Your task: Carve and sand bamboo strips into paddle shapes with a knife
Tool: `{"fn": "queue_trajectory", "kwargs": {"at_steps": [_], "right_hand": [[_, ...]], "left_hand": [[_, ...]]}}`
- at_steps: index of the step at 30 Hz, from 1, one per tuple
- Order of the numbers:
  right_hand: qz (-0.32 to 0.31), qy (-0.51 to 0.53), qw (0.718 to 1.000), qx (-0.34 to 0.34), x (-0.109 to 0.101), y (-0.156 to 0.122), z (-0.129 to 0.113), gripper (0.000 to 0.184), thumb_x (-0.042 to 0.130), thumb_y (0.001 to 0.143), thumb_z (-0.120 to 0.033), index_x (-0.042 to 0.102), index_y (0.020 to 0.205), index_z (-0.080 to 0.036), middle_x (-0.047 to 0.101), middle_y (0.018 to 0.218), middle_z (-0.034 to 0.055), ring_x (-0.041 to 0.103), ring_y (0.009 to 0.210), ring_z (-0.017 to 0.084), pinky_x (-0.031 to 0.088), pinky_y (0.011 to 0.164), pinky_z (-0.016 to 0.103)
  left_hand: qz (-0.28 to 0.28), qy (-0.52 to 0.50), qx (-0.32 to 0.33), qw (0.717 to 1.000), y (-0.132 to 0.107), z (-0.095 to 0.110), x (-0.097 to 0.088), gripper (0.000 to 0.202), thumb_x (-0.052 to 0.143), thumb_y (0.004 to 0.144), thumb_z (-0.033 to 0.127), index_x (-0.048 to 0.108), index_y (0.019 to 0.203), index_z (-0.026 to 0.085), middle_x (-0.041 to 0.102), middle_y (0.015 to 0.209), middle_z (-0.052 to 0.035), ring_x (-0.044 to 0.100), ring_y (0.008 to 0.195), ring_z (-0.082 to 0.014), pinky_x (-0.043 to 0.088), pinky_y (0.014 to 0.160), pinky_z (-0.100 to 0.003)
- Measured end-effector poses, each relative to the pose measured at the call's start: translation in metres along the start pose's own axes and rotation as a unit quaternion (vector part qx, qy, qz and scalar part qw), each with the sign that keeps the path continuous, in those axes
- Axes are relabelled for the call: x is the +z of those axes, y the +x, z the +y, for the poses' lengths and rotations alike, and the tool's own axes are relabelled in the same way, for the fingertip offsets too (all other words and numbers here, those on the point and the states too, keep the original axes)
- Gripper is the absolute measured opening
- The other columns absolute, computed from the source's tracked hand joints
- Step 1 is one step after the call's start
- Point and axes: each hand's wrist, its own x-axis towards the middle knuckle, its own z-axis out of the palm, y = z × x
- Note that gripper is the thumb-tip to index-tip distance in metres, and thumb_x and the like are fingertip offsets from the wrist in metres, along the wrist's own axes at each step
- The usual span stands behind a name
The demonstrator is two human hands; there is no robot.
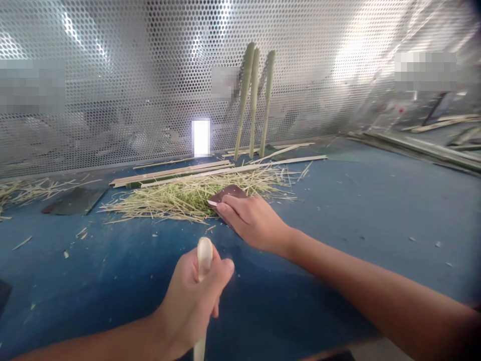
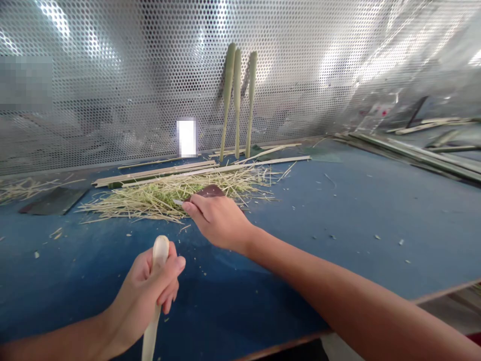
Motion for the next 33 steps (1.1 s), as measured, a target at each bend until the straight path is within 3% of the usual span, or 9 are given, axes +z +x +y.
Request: {"fn": "queue_trajectory", "kwargs": {"at_steps": [4, 8, 17, 23, 33], "right_hand": [[-0.006, 0.013, 1.0, -0.01, 0.003, -0.001, 0.001, 0.039, 0.03, 0.103, -0.04, 0.038, 0.07, -0.022, 0.043, 0.061, -0.0026, 0.034, 0.054, 0.012, 0.02, 0.055, 0.028], [-0.013, 0.038, 0.999, -0.029, 0.003, -0.002, 0.003, 0.039, 0.03, 0.103, -0.039, 0.034, 0.068, -0.022, 0.039, 0.059, -0.0039, 0.031, 0.053, 0.011, 0.019, 0.055, 0.028], [-0.087, 0.135, 0.964, -0.21, -0.001, -0.013, 0.0, 0.035, 0.029, 0.103, -0.042, 0.041, 0.078, -0.021, 0.043, 0.063, -0.0037, 0.037, 0.054, 0.012, 0.025, 0.055, 0.027], [-0.116, 0.09, 0.97, -0.194, -0.002, -0.014, -0.007, 0.033, 0.033, 0.102, -0.039, 0.042, 0.076, -0.021, 0.049, 0.062, -0.0024, 0.041, 0.053, 0.011, 0.025, 0.054, 0.027], [-0.144, 0.031, 0.979, -0.139, -0.01, -0.016, -0.019, 0.028, 0.038, 0.098, -0.028, 0.042, 0.071, -0.02, 0.051, 0.058, -0.0019, 0.043, 0.05, 0.011, 0.022, 0.053, 0.027]], "left_hand": [[-0.04, -0.017, 0.001, 0.999, 0.004, -0.003, 0.0, 0.036, 0.06, 0.084, 0.039, 0.039, 0.06, 0.021, 0.034, 0.036, 0.0105, 0.036, 0.034, -0.0059, 0.032, 0.042, -0.019], [-0.045, -0.041, -0.003, 0.998, 0.008, -0.005, 0.001, 0.036, 0.061, 0.082, 0.037, 0.04, 0.058, 0.021, 0.033, 0.033, 0.0111, 0.035, 0.032, -0.0047, 0.034, 0.043, -0.019], [-0.017, -0.048, -0.006, 0.999, 0.006, -0.003, 0.002, 0.043, 0.067, 0.077, 0.052, 0.041, 0.061, 0.022, 0.034, 0.032, 0.0114, 0.032, 0.028, -0.005, 0.027, 0.035, -0.018], [-0.001, 0.009, 0.007, 1.0, 0.006, -0.007, 0.0, 0.05, 0.062, 0.081, 0.058, 0.042, 0.056, 0.02, 0.036, 0.036, 0.0081, 0.034, 0.031, -0.0051, 0.028, 0.036, -0.018], [0.063, 0.02, -0.024, 0.998, 0.004, 0.006, 0.006, 0.064, 0.056, 0.073, 0.077, 0.035, 0.048, 0.022, 0.032, 0.035, 0.0061, 0.034, 0.032, -0.007, 0.026, 0.033, -0.02]]}}
